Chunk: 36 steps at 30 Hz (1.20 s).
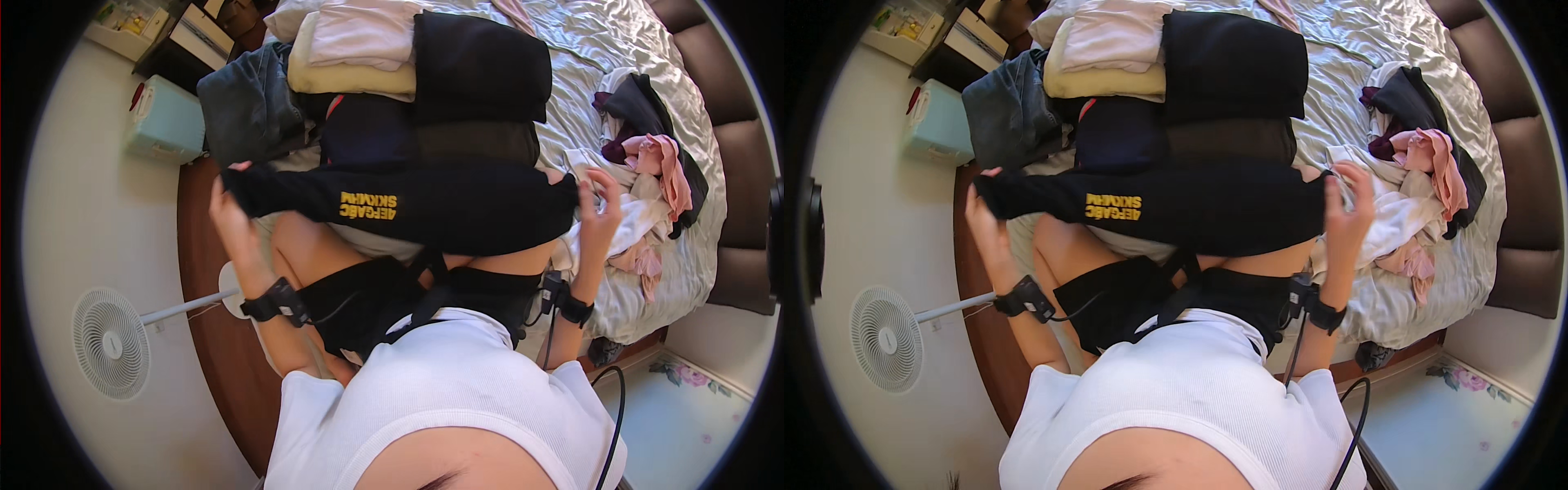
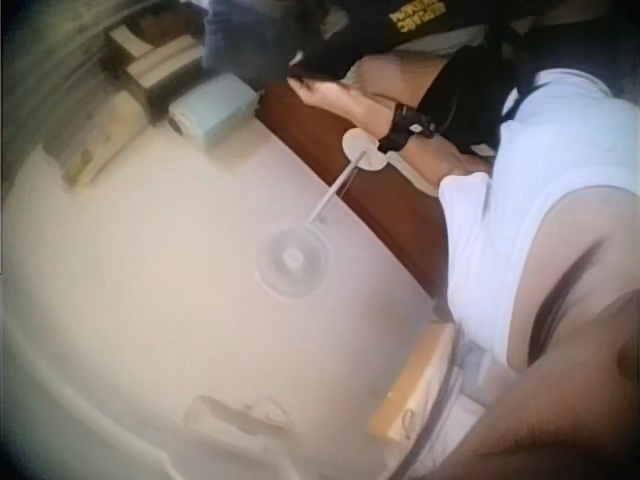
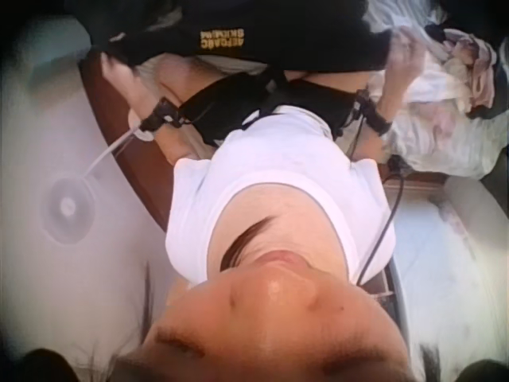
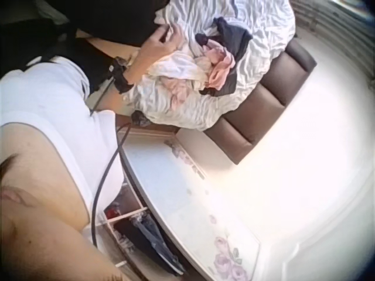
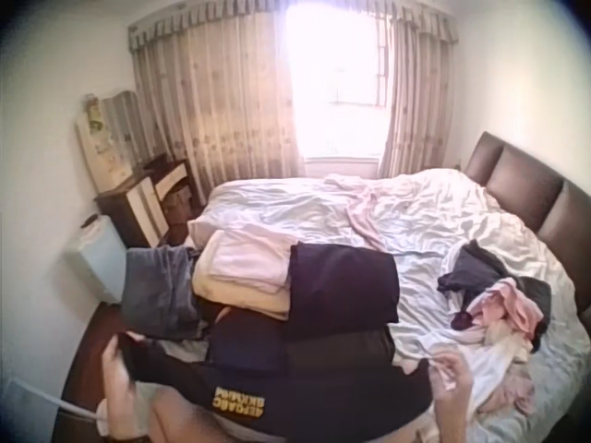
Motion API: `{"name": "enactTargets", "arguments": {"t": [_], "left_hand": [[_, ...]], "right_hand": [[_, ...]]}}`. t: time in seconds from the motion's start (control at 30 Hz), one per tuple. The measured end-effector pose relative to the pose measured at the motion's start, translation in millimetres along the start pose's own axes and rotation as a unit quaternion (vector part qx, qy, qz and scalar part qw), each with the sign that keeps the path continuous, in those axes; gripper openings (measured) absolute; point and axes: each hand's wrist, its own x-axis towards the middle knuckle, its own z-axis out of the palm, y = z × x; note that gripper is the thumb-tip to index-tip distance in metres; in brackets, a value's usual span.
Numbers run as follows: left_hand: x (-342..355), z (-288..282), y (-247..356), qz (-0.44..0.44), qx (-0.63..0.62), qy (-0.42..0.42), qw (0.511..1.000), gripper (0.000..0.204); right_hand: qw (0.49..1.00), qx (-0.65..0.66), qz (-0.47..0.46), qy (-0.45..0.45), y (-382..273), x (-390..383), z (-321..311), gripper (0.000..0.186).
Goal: The person is sitting on a bed and folding various items of clothing from a pile.
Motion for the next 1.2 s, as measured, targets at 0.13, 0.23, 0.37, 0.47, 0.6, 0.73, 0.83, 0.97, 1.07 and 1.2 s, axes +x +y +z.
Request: {"name": "enactTargets", "arguments": {"t": [0.13, 0.23, 0.37, 0.47, 0.6, 0.73, 0.83, 0.97, 1.07, 1.2], "left_hand": [[-7, 72, 10, 0.095, 0.032, -0.176, 0.979, 0.018], [-24, 136, 47, 0.124, 0.075, -0.3, 0.943, 0.018], [-44, 162, 56, 0.21, 0.098, -0.429, 0.873, 0.018], [-52, 149, 40, 0.175, 0.106, -0.422, 0.883, 0.028], [-48, 92, -52, 0.013, 0.291, -0.487, 0.823, 0.055], [-89, 115, -104, -0.155, 0.293, -0.551, 0.766, 0.075], [-104, 155, -115, -0.105, 0.24, -0.455, 0.851, 0.066], [-81, 181, -96, -0.041, 0.016, -0.326, 0.945, 0.049], [-48, 187, -32, -0.053, -0.031, -0.306, 0.95, 0.045], [-10, 183, 23, 0.051, -0.11, -0.215, 0.969, 0.021]], "right_hand": [[0.876, 0.184, -0.257, -0.365, -81, -19, 60, 0.023], [0.735, 0.207, -0.509, -0.398, -119, -50, 118, 0.029], [0.826, 0.024, -0.495, -0.269, -99, -27, 176, 0.034], [0.817, 0.154, 0.057, -0.553, -59, 14, 148, 0.023], [0.732, -0.047, -0.386, -0.56, -38, 52, 142, 0.029], [0.832, 0.109, -0.32, -0.44, -61, 63, 123, 0.035], [0.852, 0.158, -0.335, -0.37, -77, 79, 112, 0.033], [0.897, 0.205, -0.243, -0.306, -114, 99, 87, 0.023], [0.887, 0.309, -0.106, -0.326, -112, 135, 60, 0.027], [0.889, 0.25, -0.071, -0.376, -138, 162, 30, 0.033]]}}
